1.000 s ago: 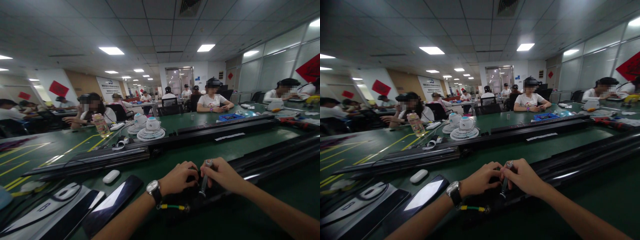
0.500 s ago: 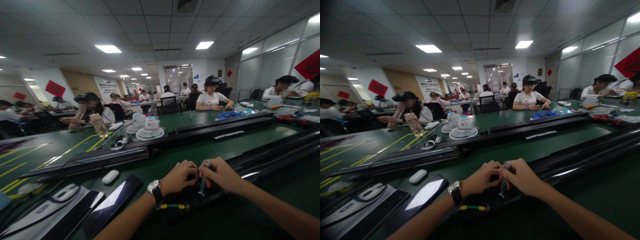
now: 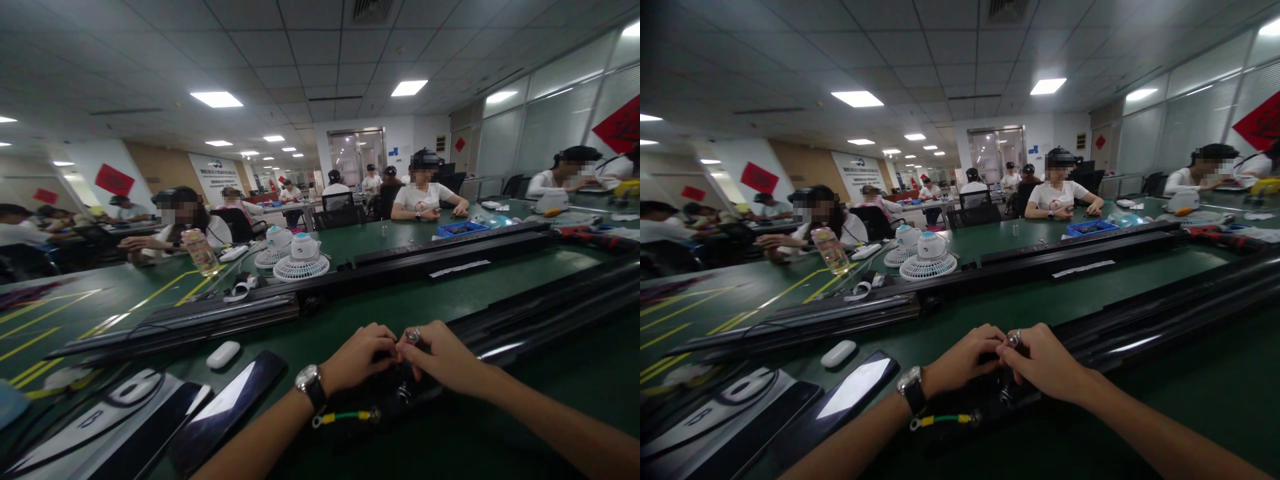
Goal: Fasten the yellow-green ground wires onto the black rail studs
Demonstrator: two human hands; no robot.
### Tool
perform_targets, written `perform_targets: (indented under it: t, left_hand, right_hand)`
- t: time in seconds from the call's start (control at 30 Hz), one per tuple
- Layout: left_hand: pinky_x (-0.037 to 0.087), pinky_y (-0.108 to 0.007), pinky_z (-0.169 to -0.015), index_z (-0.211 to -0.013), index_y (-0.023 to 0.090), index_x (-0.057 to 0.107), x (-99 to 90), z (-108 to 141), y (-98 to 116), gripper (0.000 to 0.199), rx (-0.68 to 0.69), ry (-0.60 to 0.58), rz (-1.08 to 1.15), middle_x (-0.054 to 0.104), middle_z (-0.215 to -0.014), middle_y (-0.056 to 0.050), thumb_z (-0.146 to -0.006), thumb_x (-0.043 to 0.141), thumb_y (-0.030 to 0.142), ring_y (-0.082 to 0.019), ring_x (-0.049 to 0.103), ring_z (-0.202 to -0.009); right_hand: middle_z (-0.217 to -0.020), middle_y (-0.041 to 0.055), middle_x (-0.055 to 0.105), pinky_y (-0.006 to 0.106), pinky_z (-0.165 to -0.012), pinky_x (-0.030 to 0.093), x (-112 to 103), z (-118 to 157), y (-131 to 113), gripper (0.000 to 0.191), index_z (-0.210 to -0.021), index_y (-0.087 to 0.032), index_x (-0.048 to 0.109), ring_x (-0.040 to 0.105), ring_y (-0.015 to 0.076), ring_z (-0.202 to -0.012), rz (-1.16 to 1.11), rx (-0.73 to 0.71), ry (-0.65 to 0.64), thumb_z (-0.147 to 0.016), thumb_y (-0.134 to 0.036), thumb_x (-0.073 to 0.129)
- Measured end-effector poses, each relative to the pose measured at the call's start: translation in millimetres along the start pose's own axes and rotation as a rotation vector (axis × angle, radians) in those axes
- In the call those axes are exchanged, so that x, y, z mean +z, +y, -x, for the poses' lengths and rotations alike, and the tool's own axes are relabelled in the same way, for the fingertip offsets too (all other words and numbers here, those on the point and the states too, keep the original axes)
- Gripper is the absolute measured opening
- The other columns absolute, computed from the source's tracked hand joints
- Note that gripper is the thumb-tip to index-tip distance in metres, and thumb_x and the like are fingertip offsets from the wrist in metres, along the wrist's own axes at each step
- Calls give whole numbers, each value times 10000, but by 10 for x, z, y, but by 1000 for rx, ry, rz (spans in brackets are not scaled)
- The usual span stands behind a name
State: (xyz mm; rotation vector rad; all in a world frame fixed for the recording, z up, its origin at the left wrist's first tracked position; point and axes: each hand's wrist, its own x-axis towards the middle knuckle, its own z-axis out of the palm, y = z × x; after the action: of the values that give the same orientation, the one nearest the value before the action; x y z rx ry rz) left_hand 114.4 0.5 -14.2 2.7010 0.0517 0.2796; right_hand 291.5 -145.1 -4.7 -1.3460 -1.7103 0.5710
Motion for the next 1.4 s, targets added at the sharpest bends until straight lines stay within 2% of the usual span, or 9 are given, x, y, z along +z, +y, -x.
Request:
perform_targets:
  t: [0.33,1.03,1.2,1.4]
  left_hand:
    - [418,-347,-985,-1067,228,711,57,80,-79,154,15,18,39,658,-1217,-53,-963,671,334,-208,581,-1131]
    - [452,-361,-973,-1045,195,706,149,58,-89,178,25,85,101,696,-1152,-66,-917,732,315,-201,617,-1087]
    - [443,-358,-987,-998,190,704,169,36,-113,139,45,100,119,691,-1148,-61,-922,724,305,-194,614,-1089]
    - [435,-374,-1003,-1086,206,713,159,36,-129,163,56,74,87,666,-1217,-79,-946,687,284,-211,594,-1129]
  right_hand:
    - [-554,-23,662,234,-553,435,38,4,41,298,-769,-183,691,607,132,-512,4,-18,11,-1005,-265,529]
    - [-566,-24,673,246,-550,446,16,28,45,292,-797,-184,707,623,139,-519,-6,-19,-12,-1005,-293,533]
    - [-579,-21,675,257,-592,455,-12,19,44,295,-788,-180,711,633,146,-555,28,-14,-4,-1003,-289,541]
    - [-599,-16,690,255,-593,465,-36,22,5,311,-792,-175,717,643,143,-560,36,-15,-16,-1010,-303,536]
